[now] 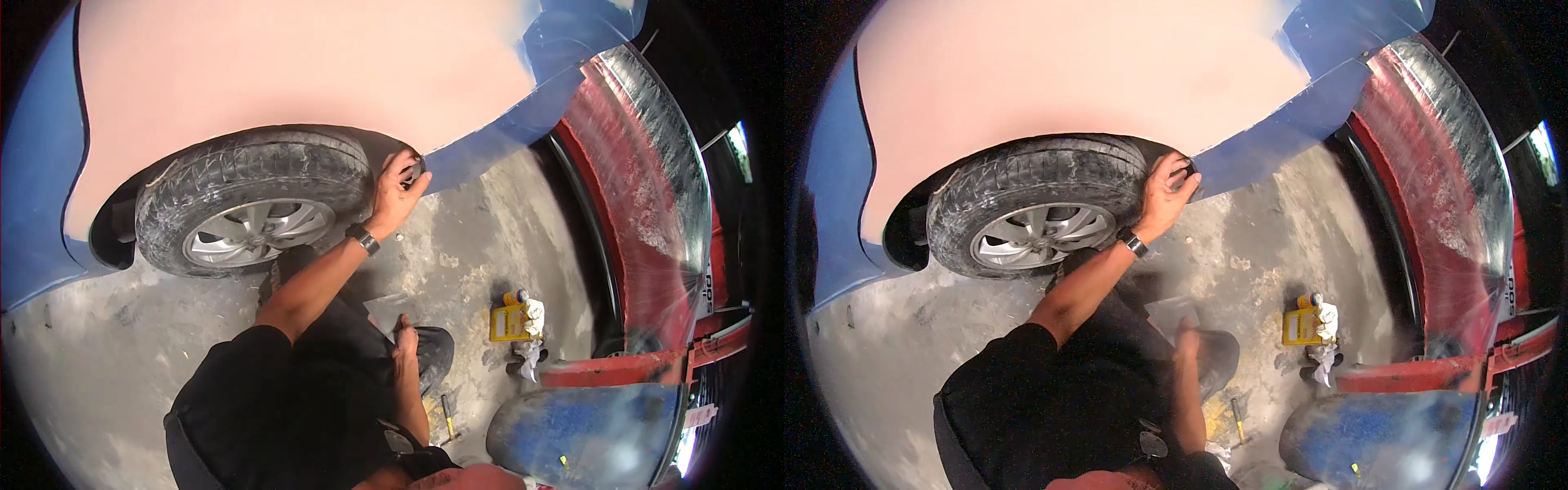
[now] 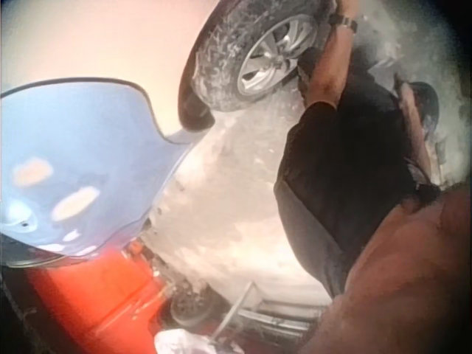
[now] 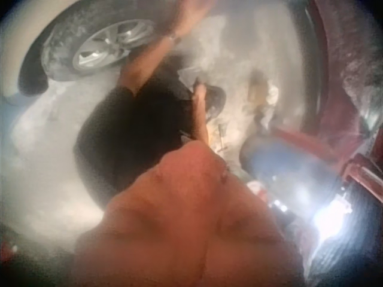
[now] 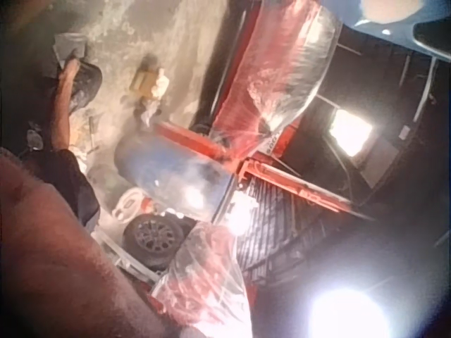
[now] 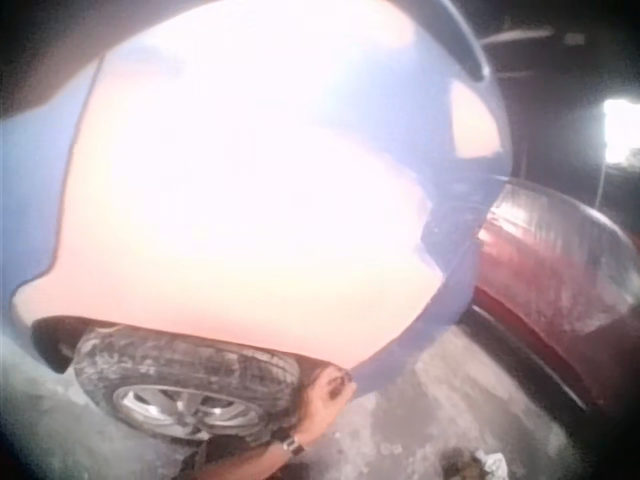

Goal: The person rubs their hand over a patched car panel, applies putty to a metal plate, and then spreads the putty onto another metal plate.

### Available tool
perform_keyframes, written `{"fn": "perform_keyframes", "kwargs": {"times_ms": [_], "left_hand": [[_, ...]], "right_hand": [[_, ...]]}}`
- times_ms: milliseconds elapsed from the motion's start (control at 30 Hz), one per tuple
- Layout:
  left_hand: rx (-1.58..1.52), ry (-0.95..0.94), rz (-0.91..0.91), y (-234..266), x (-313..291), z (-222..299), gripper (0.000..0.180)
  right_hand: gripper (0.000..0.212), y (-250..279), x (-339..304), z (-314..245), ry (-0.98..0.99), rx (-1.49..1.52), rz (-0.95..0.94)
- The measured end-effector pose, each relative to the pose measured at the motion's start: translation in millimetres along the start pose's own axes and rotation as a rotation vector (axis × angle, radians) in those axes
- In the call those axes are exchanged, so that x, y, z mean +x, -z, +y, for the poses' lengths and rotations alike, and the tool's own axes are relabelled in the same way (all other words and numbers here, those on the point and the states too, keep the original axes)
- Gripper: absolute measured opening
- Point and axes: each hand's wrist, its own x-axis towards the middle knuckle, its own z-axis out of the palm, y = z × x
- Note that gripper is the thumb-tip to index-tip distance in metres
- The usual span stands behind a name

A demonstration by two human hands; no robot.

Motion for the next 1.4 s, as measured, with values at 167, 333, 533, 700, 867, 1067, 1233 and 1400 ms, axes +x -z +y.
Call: {"fn": "perform_keyframes", "kwargs": {"times_ms": [167, 333, 533, 700, 867, 1067, 1233, 1400], "left_hand": [[-0.02, -0.022, 0.083, -11, -8, 1, 0.045], [0.138, -0.108, 0.047, 2, -2, 12, 0.042], [0.157, -0.106, 0.057, -10, 2, 14, 0.027], [-0.013, -0.107, 0.137, 1, 4, 8, 0.026], [-0.024, -0.087, 0.047, -2, 7, 11, 0.026], [-0.011, -0.109, 0.018, 0, 11, 7, 0.026], [0.091, -0.125, 0.009, 9, 9, 9, 0.025], [0.058, -0.09, 0.021, 2, 7, 14, 0.025]], "right_hand": [[0.039, -6, -21, -14, -0.008, 0.123, 0.013], [0.044, -16, -37, -28, -0.048, 0.258, 0.013], [0.041, 21, 3, 6, 0.047, 0.056, 0.03], [0.052, -23, -45, -42, 0.036, 0.119, 0.001], [0.03, -22, -34, -30, 0.021, 0.439, 0.006], [0.033, -31, -47, -43, -0.005, 0.657, -0.136], [0.031, -39, -77, -51, -0.045, 0.806, -0.192], [0.027, -63, -79, -28, -0.094, 0.829, -0.16]]}}
